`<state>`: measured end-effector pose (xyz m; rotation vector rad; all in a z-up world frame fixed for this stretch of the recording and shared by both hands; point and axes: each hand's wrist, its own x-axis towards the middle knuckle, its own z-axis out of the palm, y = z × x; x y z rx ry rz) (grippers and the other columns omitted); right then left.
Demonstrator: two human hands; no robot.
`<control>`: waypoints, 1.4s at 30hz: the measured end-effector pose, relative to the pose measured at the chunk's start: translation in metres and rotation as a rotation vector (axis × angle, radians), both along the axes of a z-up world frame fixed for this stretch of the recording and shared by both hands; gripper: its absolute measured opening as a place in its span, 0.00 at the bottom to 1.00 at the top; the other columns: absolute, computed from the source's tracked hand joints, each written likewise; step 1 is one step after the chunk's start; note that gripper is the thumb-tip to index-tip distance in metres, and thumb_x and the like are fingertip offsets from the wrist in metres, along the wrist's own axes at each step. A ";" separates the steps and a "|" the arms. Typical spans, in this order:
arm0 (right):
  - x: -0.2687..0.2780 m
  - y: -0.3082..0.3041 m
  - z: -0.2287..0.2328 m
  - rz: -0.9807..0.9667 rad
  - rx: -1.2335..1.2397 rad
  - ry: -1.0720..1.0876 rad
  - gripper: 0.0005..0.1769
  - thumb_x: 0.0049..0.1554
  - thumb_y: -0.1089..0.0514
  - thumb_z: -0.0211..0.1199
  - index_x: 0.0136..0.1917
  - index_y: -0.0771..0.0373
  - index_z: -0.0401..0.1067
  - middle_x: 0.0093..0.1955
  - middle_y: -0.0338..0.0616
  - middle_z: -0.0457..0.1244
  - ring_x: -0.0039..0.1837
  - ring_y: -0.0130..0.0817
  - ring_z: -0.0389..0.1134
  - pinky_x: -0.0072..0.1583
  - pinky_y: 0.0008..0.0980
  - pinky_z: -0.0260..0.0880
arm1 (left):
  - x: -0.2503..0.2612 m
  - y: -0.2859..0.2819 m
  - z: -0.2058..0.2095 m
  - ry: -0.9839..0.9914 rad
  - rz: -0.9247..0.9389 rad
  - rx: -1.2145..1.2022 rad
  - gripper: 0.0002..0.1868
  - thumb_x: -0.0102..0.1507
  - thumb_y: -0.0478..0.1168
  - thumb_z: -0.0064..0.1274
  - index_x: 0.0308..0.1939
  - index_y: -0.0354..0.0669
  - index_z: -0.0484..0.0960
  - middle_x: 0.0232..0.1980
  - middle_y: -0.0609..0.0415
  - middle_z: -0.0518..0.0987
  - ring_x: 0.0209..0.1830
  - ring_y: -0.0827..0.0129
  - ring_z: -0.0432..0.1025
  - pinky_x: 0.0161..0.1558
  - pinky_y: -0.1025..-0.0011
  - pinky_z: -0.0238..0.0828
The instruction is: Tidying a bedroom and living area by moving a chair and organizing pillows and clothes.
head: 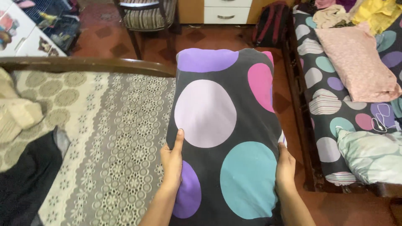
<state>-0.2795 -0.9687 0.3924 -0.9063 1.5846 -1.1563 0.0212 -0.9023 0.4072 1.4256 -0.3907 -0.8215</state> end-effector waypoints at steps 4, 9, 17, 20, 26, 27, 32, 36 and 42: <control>-0.006 -0.021 -0.023 -0.058 -0.013 0.002 0.30 0.69 0.41 0.48 0.45 0.71 0.73 0.41 0.49 0.67 0.42 0.33 0.65 0.49 0.32 0.66 | 0.006 -0.034 0.014 -0.021 -0.086 -0.088 0.19 0.62 0.56 0.59 0.24 0.49 0.81 0.26 0.71 0.72 0.26 0.86 0.59 0.29 0.80 0.56; 0.003 -0.031 0.003 -0.134 0.011 -0.036 0.30 0.68 0.41 0.49 0.48 0.72 0.74 0.44 0.51 0.68 0.45 0.35 0.67 0.50 0.33 0.67 | 0.013 -0.067 -0.023 -0.029 -0.138 0.003 0.25 0.66 0.57 0.61 0.25 0.43 0.73 0.26 0.67 0.66 0.26 0.81 0.54 0.29 0.76 0.50; -0.029 -0.058 -0.007 -0.203 0.026 -0.054 0.25 0.66 0.42 0.49 0.51 0.66 0.74 0.46 0.46 0.69 0.47 0.33 0.68 0.52 0.31 0.67 | -0.020 -0.105 0.004 -0.003 -0.179 -0.002 0.20 0.61 0.56 0.59 0.29 0.43 0.83 0.29 0.67 0.75 0.28 0.82 0.64 0.33 0.78 0.62; -0.052 -0.074 -0.020 -0.218 0.049 -0.065 0.25 0.65 0.42 0.50 0.50 0.67 0.74 0.45 0.45 0.68 0.47 0.32 0.67 0.51 0.31 0.66 | -0.036 -0.123 -0.008 -0.051 -0.165 0.062 0.23 0.63 0.56 0.61 0.33 0.37 0.83 0.30 0.62 0.76 0.30 0.79 0.66 0.36 0.75 0.65; -0.097 -0.118 -0.015 -0.204 0.007 -0.086 0.28 0.66 0.42 0.51 0.47 0.71 0.74 0.42 0.48 0.67 0.44 0.34 0.66 0.49 0.32 0.67 | -0.085 -0.167 -0.006 -0.014 -0.176 0.022 0.25 0.63 0.57 0.59 0.37 0.33 0.86 0.34 0.59 0.80 0.34 0.78 0.69 0.40 0.77 0.66; -0.102 -0.126 -0.006 -0.200 0.018 -0.113 0.28 0.66 0.42 0.51 0.47 0.71 0.74 0.42 0.47 0.68 0.44 0.34 0.67 0.48 0.32 0.67 | -0.095 -0.176 -0.001 0.000 -0.172 0.029 0.25 0.63 0.57 0.60 0.37 0.34 0.86 0.34 0.59 0.81 0.33 0.78 0.70 0.39 0.77 0.67; -0.155 -0.170 -0.011 -0.215 0.035 -0.140 0.28 0.63 0.41 0.51 0.45 0.69 0.74 0.41 0.45 0.68 0.42 0.32 0.67 0.47 0.31 0.68 | -0.144 -0.220 0.007 0.003 -0.170 0.060 0.23 0.61 0.56 0.60 0.35 0.36 0.86 0.33 0.61 0.81 0.32 0.79 0.71 0.39 0.78 0.67; -0.204 -0.201 -0.028 -0.233 0.007 -0.097 0.31 0.67 0.39 0.53 0.42 0.73 0.70 0.39 0.45 0.62 0.41 0.32 0.61 0.44 0.34 0.63 | -0.179 -0.254 0.002 -0.050 -0.187 0.064 0.25 0.64 0.57 0.62 0.33 0.35 0.83 0.31 0.60 0.76 0.30 0.76 0.66 0.37 0.75 0.63; -0.249 -0.221 -0.008 -0.260 -0.013 -0.110 0.30 0.64 0.39 0.53 0.44 0.71 0.73 0.40 0.45 0.65 0.42 0.31 0.64 0.46 0.32 0.65 | -0.232 -0.284 0.020 -0.050 -0.213 0.036 0.21 0.63 0.56 0.61 0.36 0.39 0.84 0.34 0.60 0.80 0.34 0.77 0.70 0.41 0.76 0.66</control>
